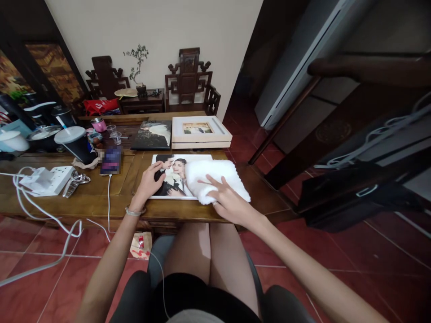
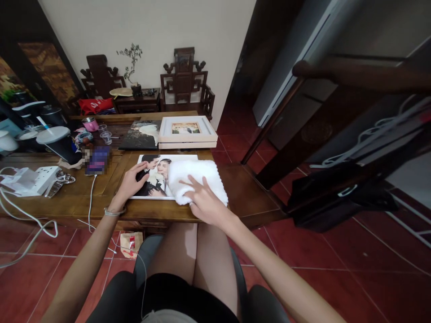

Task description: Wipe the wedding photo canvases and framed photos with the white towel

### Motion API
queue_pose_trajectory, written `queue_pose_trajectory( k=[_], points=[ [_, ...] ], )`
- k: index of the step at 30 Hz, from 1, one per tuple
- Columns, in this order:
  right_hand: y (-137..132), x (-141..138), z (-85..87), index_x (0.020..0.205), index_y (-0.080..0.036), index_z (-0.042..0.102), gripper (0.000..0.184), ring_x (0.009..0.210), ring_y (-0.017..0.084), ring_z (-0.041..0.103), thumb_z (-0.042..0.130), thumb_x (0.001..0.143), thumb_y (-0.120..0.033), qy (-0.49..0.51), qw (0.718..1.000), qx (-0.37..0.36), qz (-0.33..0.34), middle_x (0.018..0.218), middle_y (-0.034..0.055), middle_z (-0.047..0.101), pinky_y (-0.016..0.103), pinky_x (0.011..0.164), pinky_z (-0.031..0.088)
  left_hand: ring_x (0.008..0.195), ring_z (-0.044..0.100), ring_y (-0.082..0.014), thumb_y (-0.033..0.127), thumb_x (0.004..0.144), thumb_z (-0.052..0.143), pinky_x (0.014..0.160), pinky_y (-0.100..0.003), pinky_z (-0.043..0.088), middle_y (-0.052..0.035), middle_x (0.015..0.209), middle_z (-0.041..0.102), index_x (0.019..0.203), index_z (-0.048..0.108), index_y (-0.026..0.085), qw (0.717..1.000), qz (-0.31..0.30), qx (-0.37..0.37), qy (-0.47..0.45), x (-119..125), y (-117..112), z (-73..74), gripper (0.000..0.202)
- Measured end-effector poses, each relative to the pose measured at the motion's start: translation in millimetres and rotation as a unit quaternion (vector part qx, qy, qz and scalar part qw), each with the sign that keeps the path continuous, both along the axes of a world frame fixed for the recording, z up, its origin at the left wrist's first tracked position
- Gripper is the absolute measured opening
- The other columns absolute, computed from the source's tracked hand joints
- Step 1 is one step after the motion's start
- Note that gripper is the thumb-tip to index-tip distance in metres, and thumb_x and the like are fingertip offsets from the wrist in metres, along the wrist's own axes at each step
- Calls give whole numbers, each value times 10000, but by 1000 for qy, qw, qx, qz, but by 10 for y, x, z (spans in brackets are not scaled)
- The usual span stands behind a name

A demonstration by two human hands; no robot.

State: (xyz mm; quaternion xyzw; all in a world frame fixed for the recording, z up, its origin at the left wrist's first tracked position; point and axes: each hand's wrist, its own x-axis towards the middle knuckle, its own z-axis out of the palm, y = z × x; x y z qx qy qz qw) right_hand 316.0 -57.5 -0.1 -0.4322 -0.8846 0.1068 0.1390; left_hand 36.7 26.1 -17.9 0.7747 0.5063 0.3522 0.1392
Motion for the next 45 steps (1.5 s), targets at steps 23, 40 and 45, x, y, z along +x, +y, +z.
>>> queue_pose_trajectory(
  k=[23,40,45],
  points=[
    [-275,-80,65,908,-192,679,399,1423,314,232,427,654,-15,14,999,10,37,1462,95,439,646,1115,184,1406,322,-222,295,926,385,1171,-411,228,-148,1475,419,1367,475,113,999,-29,-33,25,-75,95,-136,486],
    [248,-36,120,948,-148,656,377,1391,291,321,389,713,-23,3,1000,4,-5,1310,143,588,569,1122,186,1370,389,-224,286,898,437,1157,-386,272,-151,1435,474,1296,551,97,999,-19,-26,-5,-65,66,-63,455],
    [-183,56,121,887,-203,640,410,1412,245,279,384,641,3,30,998,-18,53,1412,70,506,555,1151,164,1371,388,-224,269,887,454,1156,-398,273,-130,1444,468,1290,563,123,999,-12,-32,2,-57,72,-59,443]
  ],
)
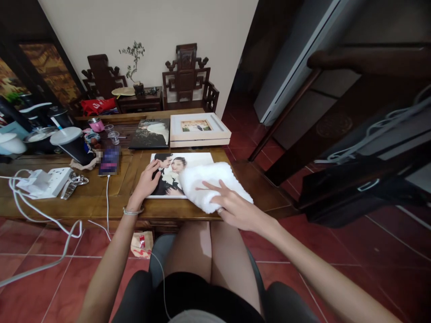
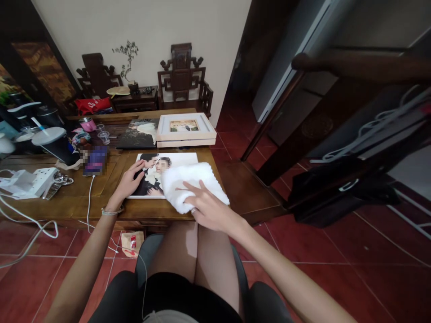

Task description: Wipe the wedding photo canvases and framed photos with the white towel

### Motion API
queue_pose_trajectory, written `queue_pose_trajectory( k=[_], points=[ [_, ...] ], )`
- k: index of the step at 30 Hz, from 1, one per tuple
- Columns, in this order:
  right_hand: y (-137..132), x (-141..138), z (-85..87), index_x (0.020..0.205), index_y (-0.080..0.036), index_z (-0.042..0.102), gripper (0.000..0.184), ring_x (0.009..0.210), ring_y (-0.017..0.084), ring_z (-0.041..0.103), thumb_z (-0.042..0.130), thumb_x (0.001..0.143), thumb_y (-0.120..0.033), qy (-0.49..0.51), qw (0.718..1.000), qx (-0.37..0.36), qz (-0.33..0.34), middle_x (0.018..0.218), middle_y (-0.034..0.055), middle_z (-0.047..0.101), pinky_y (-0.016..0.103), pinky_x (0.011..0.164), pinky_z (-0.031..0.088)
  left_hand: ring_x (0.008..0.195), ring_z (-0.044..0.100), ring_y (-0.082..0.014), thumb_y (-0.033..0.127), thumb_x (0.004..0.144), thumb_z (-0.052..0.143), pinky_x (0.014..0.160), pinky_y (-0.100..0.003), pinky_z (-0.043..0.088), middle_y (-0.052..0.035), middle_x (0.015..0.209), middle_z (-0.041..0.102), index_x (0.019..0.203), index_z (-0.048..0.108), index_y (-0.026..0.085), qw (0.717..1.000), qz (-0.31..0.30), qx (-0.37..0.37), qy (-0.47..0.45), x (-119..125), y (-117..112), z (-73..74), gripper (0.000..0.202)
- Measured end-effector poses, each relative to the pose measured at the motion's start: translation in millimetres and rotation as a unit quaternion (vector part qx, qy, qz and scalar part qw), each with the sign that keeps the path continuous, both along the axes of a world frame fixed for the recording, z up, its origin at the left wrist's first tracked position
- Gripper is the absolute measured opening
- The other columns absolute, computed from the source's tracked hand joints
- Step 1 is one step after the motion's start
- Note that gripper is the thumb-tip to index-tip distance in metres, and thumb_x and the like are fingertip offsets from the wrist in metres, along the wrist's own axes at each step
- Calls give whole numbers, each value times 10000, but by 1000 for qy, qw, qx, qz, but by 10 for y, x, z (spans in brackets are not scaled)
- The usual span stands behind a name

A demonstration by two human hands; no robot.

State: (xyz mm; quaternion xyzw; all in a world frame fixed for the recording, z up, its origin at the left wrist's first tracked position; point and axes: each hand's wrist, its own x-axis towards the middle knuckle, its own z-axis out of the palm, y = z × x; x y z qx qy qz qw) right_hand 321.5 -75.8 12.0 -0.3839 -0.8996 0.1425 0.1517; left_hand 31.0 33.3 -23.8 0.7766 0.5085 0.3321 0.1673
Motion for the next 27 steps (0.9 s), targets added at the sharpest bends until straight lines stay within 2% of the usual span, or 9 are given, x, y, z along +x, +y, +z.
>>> queue_pose_trajectory(
  k=[4,7,9,12,15,18,21,24,27],
  points=[
    [403,17,37,883,-181,651,386,1315,278,446,372,675,-15,0,1000,8,-31,1191,112,668,532,1120,232,1375,383,-225,267,887,460,1156,-431,267,-97,1437,484,1290,569,176,1000,-7,2,1,-6,-10,5,427],
    [881,-13,45,860,-164,662,341,1071,278,626,385,701,-45,-14,997,15,-78,1010,102,721,439,1055,330,1376,380,-228,278,894,454,1156,-428,268,-105,1439,479,1288,573,166,1000,-10,2,-3,-12,-21,11,426],
    [1140,-43,52,848,-157,665,326,917,252,665,386,712,-58,-18,995,16,-100,924,93,727,355,948,413,1378,377,-227,278,894,453,1159,-420,264,-106,1444,472,1286,575,162,1000,-6,-2,-5,-15,-21,13,427],
    [1317,-84,53,867,-146,668,330,903,252,660,378,728,-69,-15,993,21,-111,918,102,725,321,866,443,1383,368,-224,277,895,448,1165,-418,251,-101,1447,469,1291,571,162,1000,-1,-5,-3,-15,-15,16,431],
    [1180,-116,22,918,-140,671,362,1070,279,615,384,714,-54,-17,994,25,-108,1045,116,709,409,998,368,1391,352,-225,284,898,440,1167,-411,247,-122,1448,462,1299,562,132,1000,-5,-7,1,-7,-15,24,445],
    [782,-131,-21,961,-136,665,394,1319,309,427,392,697,-32,-20,997,22,-65,1185,140,661,545,1098,221,1397,339,-229,289,902,440,1168,-415,245,-120,1445,466,1300,562,135,1000,-9,-6,1,5,-24,33,444],
    [368,-123,-15,941,-160,657,380,1403,285,294,392,704,-27,-15,1000,18,-15,1286,133,605,573,1121,178,1393,347,-231,295,907,444,1167,-421,247,-104,1443,472,1293,571,156,1000,-10,-3,-7,12,-33,36,430],
    [253,-90,40,858,-191,645,358,1350,266,392,380,689,-18,-9,1000,15,2,1229,104,642,522,1112,236,1397,340,-233,294,906,445,1163,-426,256,-97,1440,477,1293,570,157,1000,-12,-2,-3,12,-37,43,429],
    [518,-41,80,774,-192,632,304,1079,264,607,388,674,-41,1,1000,13,-25,940,83,720,425,1018,367,1401,331,-230,298,911,437,1159,-426,262,-94,1439,477,1298,565,154,1000,-13,-6,8,9,-44,58,432]
  ],
)
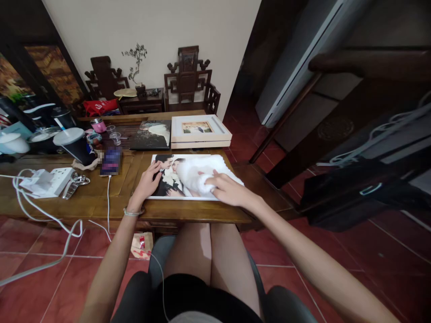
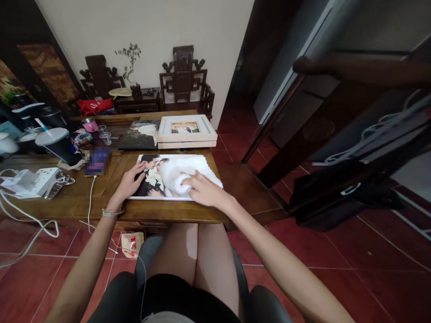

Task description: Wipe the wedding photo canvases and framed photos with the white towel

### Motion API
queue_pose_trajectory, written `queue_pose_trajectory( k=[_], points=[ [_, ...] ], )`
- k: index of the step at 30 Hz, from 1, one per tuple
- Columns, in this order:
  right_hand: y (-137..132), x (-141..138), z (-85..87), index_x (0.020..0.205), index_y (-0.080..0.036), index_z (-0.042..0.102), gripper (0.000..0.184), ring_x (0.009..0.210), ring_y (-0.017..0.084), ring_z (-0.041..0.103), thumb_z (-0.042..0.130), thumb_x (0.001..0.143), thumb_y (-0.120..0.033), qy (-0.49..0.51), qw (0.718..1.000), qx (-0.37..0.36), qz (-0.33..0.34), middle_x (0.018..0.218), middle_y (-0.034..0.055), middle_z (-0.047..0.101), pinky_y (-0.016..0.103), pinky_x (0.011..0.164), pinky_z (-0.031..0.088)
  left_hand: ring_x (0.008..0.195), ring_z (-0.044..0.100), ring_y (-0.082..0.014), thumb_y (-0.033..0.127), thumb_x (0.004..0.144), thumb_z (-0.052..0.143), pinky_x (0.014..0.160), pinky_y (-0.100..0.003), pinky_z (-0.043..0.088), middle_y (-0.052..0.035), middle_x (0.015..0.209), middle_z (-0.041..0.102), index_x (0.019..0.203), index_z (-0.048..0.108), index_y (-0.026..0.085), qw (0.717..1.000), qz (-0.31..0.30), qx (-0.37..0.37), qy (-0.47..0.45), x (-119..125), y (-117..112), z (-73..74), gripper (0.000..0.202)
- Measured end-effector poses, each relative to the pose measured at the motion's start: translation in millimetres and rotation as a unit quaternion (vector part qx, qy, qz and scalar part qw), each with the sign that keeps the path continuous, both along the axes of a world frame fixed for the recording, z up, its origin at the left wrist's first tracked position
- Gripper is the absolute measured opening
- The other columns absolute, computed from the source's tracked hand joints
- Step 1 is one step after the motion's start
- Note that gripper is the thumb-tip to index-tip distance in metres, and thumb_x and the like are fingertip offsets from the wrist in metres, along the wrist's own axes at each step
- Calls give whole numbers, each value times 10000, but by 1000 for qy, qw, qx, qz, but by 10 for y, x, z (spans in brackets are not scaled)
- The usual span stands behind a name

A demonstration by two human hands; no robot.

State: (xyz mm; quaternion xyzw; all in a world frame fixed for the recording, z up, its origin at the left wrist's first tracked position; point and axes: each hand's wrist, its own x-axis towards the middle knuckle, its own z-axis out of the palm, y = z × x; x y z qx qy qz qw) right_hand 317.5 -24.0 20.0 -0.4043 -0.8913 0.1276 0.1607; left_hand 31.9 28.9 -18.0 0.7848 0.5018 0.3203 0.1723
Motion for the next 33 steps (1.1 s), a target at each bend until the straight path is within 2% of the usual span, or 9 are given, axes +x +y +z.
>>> queue_pose_trajectory(
  k=[5,9,12,15,19,22,25,30,33],
  points=[
    [666,35,-5,725,-173,622,267,769,219,635,375,682,-81,29,997,-4,-76,763,63,692,283,740,463,1397,340,-222,304,912,432,1160,-411,262,-99,1438,476,1308,557,145,1000,4,0,7,-5,-5,15,444],
    [819,-31,-67,801,-156,649,315,944,246,635,365,697,-69,36,994,9,-100,912,99,717,325,868,436,1397,339,-217,298,911,429,1167,-397,247,-125,1437,470,1309,553,105,1000,4,-1,7,-8,11,-2,459],
    [592,-89,-148,880,-136,664,330,1197,306,534,394,704,-65,22,995,17,-93,1094,143,690,484,1043,310,1394,348,-215,292,908,434,1166,-401,253,-115,1432,479,1305,558,117,1000,8,-1,-6,-6,17,-27,451],
    [100,-88,-205,934,-127,663,359,1371,326,346,405,698,-45,5,998,21,-59,1282,168,600,608,1105,163,1394,348,-214,279,907,432,1165,-409,260,-96,1430,487,1307,558,138,1000,8,2,-14,2,13,-50,442],
    [-646,-15,-158,904,-184,658,412,1418,287,255,385,651,-7,29,999,6,13,1414,74,503,620,1134,123,1399,339,-221,277,915,414,1169,-408,254,-106,1441,474,1324,539,123,1000,6,8,-9,8,6,-70,455],
    [-886,14,-71,858,-198,652,432,1408,261,288,378,591,2,32,998,-15,44,1373,57,548,583,1151,141,1396,343,-223,282,915,415,1169,-400,253,-115,1444,468,1333,526,110,1000,8,10,0,2,11,-80,466],
    [-673,-2,-23,817,-193,644,374,1352,275,394,384,618,-12,23,999,-7,21,1290,97,614,558,1133,212,1388,360,-220,297,919,412,1165,-409,258,-102,1459,452,1332,529,133,1000,11,13,2,-8,23,-89,459],
    [258,-81,-22,835,-167,659,327,1012,271,650,394,684,-51,-12,999,13,-49,961,103,731,425,1020,375,1386,363,-218,326,923,408,1161,-417,261,-109,1450,463,1320,540,137,1000,4,7,-6,-29,37,-98,459],
    [685,-129,-34,859,-150,667,334,935,260,658,385,702,-62,-8,996,25,-80,936,112,727,387,958,408,1390,357,-220,314,912,423,1165,-411,251,-133,1447,461,1319,537,111,1000,1,5,-7,-39,37,-95,469]
  ],
)
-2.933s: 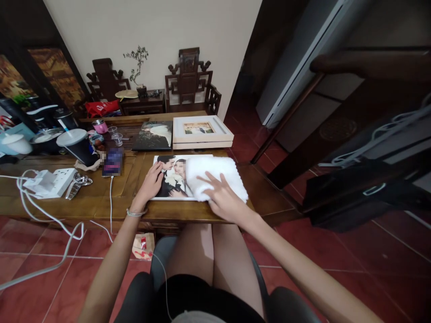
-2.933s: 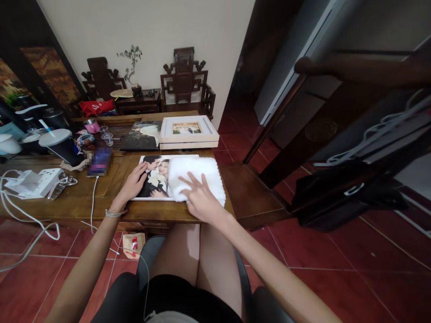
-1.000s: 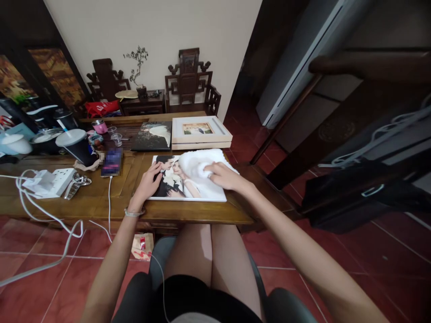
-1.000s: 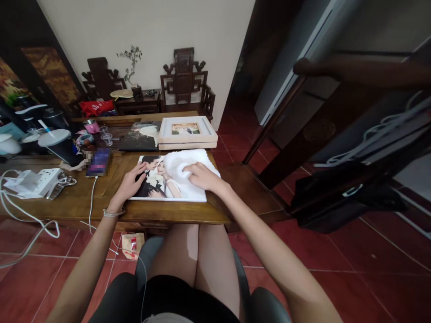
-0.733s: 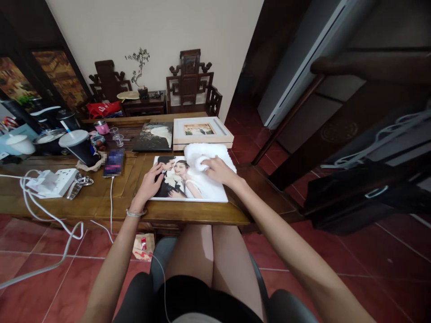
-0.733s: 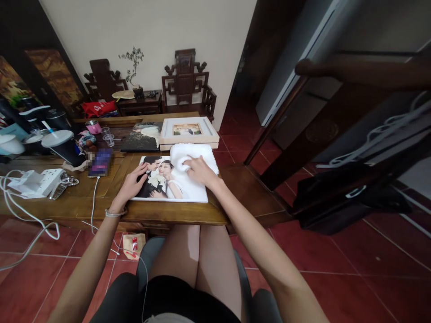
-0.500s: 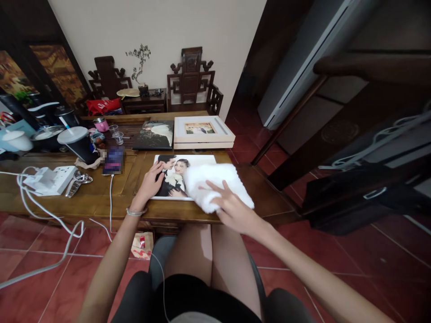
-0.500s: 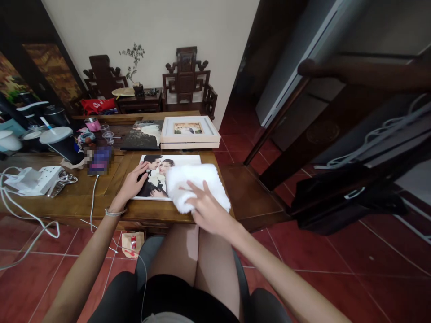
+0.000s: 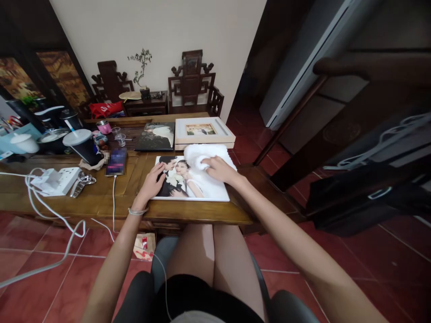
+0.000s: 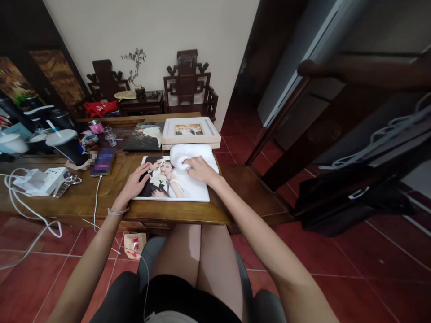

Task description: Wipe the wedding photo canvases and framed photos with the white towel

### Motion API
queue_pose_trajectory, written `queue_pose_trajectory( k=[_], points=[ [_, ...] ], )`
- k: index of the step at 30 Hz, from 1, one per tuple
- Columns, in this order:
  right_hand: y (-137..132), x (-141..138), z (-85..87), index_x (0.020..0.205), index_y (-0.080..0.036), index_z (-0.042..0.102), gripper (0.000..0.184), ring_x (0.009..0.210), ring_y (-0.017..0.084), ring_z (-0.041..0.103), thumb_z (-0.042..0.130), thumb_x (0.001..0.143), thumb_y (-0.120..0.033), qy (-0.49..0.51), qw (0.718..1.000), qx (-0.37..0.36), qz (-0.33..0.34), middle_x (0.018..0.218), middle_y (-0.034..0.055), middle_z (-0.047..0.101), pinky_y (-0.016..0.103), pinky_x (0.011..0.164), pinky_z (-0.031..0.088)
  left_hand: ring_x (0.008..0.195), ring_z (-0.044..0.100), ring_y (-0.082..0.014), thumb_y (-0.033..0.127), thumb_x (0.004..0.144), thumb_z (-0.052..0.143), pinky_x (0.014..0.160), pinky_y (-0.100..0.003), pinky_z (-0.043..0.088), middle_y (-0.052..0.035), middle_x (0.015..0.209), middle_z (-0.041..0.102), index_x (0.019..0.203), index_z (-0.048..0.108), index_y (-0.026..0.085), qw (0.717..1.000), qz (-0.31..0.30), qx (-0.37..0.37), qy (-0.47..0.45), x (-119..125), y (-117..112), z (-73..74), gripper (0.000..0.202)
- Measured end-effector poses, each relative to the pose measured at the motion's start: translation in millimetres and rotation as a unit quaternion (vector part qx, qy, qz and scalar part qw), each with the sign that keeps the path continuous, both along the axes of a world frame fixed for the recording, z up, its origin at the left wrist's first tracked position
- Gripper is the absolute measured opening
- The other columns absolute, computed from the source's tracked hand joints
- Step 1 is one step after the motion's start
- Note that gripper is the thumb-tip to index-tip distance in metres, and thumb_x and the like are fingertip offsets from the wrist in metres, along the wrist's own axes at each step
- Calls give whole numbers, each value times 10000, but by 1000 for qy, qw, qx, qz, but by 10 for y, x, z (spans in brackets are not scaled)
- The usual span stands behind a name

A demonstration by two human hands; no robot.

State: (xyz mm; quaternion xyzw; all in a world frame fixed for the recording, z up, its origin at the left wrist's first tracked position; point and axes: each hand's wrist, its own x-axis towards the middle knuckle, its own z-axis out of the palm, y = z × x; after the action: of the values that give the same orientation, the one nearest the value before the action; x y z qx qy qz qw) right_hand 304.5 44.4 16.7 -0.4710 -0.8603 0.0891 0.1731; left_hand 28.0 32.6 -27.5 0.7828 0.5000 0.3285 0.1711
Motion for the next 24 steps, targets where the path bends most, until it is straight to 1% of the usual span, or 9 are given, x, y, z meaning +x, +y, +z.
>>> queue_pose_trajectory(
  k=[2,5,8,11,13,15,19,21,24],
  points=[
    [102,-23,-35,913,-139,666,353,1055,284,615,379,721,-64,5,1000,11,-12,1037,133,709,448,1006,357,1389,358,-218,309,909,429,1165,-407,253,-135,1448,459,1314,541,112,1000,0,0,-3,-1,-4,4,464],
    [-52,-31,-134,990,-127,655,378,1285,312,455,392,727,-57,3,1000,20,-12,1191,155,652,564,1070,240,1386,363,-217,301,910,427,1162,-402,262,-138,1441,468,1306,547,110,1000,1,1,-8,8,-10,11,456],
    [-524,-9,-221,966,-131,659,358,1387,324,313,415,717,-50,-5,1000,19,17,1307,167,582,628,1089,180,1384,367,-219,299,911,428,1164,-400,258,-144,1432,478,1296,553,103,1000,5,4,-8,21,-13,7,450],
    [-1107,14,-193,935,-156,660,363,1416,328,244,416,695,-34,5,998,13,53,1432,132,472,654,1099,152,1382,371,-212,304,913,430,1163,-399,261,-118,1440,476,1300,550,139,1000,9,9,-8,24,-7,-10,438],
    [-1390,17,-100,893,-177,657,362,1412,315,261,415,670,-26,8,997,-1,78,1439,103,468,636,1109,166,1381,373,-207,311,916,428,1161,-398,263,-108,1455,459,1320,529,157,1000,9,10,-8,20,-1,-24,444],
    [-1485,8,13,840,-187,652,345,1368,305,356,412,653,-26,4,995,-18,95,1370,105,542,587,1107,225,1382,370,-210,318,918,425,1162,-397,259,-124,1465,441,1338,508,137,1000,7,9,-7,14,6,-36,464],
    [-1063,-12,153,852,-175,666,358,1018,266,630,388,673,-39,1,997,-41,61,993,99,712,408,953,422,1384,365,-211,327,917,424,1164,-405,251,-126,1456,454,1332,514,137,1000,1,8,-6,-5,15,-42,465],
    [-673,-1,164,892,-155,678,367,876,246,645,391,685,-58,6,999,-44,32,884,88,716,330,843,454,1386,361,-207,330,916,427,1164,-409,249,-115,1455,458,1328,520,158,1000,-1,6,-7,-14,15,-37,456],
    [-131,39,160,872,-142,684,351,833,229,633,382,708,-70,15,999,-31,0,870,82,716,279,778,449,1388,357,-207,324,910,433,1164,-414,245,-119,1458,453,1322,526,159,1000,-3,-2,-10,-23,12,-27,453]
  ],
)
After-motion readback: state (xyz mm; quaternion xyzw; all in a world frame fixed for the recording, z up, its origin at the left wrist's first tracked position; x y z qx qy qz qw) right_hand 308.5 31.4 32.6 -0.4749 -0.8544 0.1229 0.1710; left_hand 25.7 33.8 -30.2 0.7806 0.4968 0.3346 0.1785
